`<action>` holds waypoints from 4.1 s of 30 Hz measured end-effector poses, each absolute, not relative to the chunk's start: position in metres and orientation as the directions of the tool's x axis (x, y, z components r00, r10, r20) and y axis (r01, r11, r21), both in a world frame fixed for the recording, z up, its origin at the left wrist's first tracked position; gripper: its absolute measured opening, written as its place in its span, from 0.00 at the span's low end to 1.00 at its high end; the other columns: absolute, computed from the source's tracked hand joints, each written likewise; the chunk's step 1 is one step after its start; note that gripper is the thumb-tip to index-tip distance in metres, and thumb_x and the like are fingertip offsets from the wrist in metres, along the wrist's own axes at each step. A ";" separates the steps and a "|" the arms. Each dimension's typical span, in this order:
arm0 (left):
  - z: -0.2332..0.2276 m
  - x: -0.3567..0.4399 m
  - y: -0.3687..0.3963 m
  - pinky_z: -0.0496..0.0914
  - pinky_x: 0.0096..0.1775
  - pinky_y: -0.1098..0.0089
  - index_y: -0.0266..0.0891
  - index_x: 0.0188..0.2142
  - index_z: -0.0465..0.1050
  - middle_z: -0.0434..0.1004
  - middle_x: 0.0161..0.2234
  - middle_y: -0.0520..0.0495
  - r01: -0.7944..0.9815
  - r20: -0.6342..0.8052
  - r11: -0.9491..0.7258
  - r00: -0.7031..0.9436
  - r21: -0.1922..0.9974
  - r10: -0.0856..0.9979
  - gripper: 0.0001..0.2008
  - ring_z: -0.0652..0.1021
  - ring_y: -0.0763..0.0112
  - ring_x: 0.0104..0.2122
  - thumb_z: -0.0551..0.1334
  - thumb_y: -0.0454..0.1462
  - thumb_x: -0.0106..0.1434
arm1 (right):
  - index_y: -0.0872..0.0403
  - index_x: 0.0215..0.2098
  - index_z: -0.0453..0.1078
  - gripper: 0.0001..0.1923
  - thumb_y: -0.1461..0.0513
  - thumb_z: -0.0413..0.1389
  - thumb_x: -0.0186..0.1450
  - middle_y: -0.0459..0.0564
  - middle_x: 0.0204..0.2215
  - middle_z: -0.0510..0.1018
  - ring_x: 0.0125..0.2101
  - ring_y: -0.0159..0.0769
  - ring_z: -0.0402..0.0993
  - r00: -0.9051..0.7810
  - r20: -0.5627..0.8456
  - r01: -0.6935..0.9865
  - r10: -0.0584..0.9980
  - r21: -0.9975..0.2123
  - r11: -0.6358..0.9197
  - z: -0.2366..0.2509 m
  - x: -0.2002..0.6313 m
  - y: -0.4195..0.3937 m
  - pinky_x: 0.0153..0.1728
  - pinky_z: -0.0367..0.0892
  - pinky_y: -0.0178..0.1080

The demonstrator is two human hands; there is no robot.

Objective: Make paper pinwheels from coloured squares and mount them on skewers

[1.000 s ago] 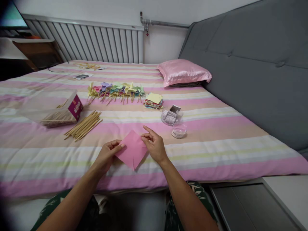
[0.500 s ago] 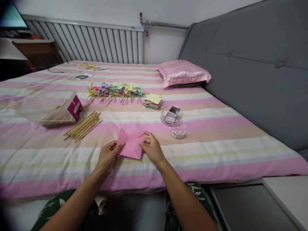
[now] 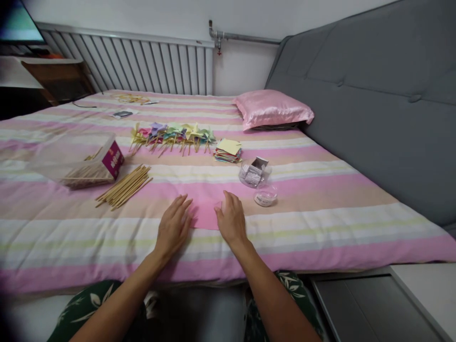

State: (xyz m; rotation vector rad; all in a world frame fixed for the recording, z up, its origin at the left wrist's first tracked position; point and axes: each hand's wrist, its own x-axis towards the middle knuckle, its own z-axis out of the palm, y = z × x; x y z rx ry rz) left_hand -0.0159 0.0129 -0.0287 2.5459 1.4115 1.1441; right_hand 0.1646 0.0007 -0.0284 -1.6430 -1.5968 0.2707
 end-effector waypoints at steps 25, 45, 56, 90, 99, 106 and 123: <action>-0.037 -0.007 0.012 0.53 0.59 0.55 0.32 0.60 0.58 0.58 0.60 0.37 0.810 0.233 -0.583 0.554 0.071 0.799 0.25 0.59 0.58 0.60 0.48 0.41 0.66 | 0.62 0.64 0.45 0.41 0.42 0.34 0.65 0.59 0.64 0.47 0.64 0.47 0.41 -0.179 0.049 0.916 0.983 -0.356 0.185 -0.033 0.152 -0.012 0.61 0.38 0.50; -0.040 -0.011 0.008 0.49 0.59 0.53 0.31 0.60 0.57 0.59 0.59 0.34 0.911 0.267 -0.387 0.342 0.140 0.901 0.31 0.59 0.55 0.60 0.45 0.50 0.65 | 0.66 0.63 0.49 0.43 0.41 0.34 0.64 0.64 0.63 0.50 0.63 0.50 0.44 -0.044 0.097 0.918 0.994 -0.388 0.078 -0.033 0.154 -0.012 0.60 0.39 0.52; -0.041 -0.015 0.014 0.58 0.54 0.51 0.30 0.50 0.66 0.65 0.55 0.29 0.906 0.385 -0.340 0.228 0.252 0.894 0.24 0.62 0.51 0.57 0.46 0.46 0.66 | 0.64 0.47 0.67 0.25 0.51 0.45 0.65 0.68 0.60 0.56 0.59 0.51 0.55 0.204 0.123 0.873 0.971 -0.472 -0.124 -0.024 0.161 -0.007 0.56 0.51 0.48; -0.031 -0.019 0.019 0.67 0.39 0.69 0.36 0.27 0.73 0.77 0.37 0.42 0.196 0.119 -0.128 0.062 0.972 0.991 0.11 0.75 0.64 0.37 0.65 0.42 0.50 | 0.55 0.49 0.63 0.22 0.58 0.55 0.56 0.48 0.28 0.77 0.30 0.35 0.73 0.228 0.017 0.182 0.974 -0.983 -0.026 -0.043 0.168 0.006 0.34 0.66 0.38; 0.003 -0.019 0.009 0.67 0.35 0.73 0.36 0.33 0.74 0.76 0.29 0.49 -0.168 -0.086 0.114 0.164 0.979 0.983 0.16 0.74 0.72 0.31 0.70 0.42 0.47 | 0.54 0.46 0.63 0.24 0.57 0.61 0.53 0.45 0.27 0.75 0.26 0.31 0.71 0.149 -0.044 -0.245 0.988 -0.969 -0.006 -0.021 0.162 0.000 0.27 0.65 0.34; 0.003 -0.024 0.010 0.65 0.27 0.76 0.35 0.27 0.74 0.74 0.22 0.51 -0.232 -0.183 0.242 0.249 0.942 0.951 0.13 0.71 0.77 0.22 0.68 0.43 0.50 | 0.52 0.36 0.62 0.15 0.58 0.62 0.54 0.43 0.24 0.76 0.22 0.28 0.70 0.071 0.042 -0.177 0.997 -0.983 0.054 -0.017 0.160 -0.004 0.24 0.61 0.30; 0.003 -0.027 0.008 0.69 0.29 0.73 0.32 0.32 0.76 0.79 0.27 0.43 -0.276 -0.318 0.403 0.306 0.872 0.897 0.15 0.76 0.69 0.26 0.71 0.40 0.46 | 0.54 0.31 0.73 0.09 0.59 0.63 0.53 0.48 0.29 0.78 0.30 0.33 0.75 -0.007 0.124 -0.084 0.992 -0.989 0.123 -0.020 0.160 -0.005 0.32 0.69 0.34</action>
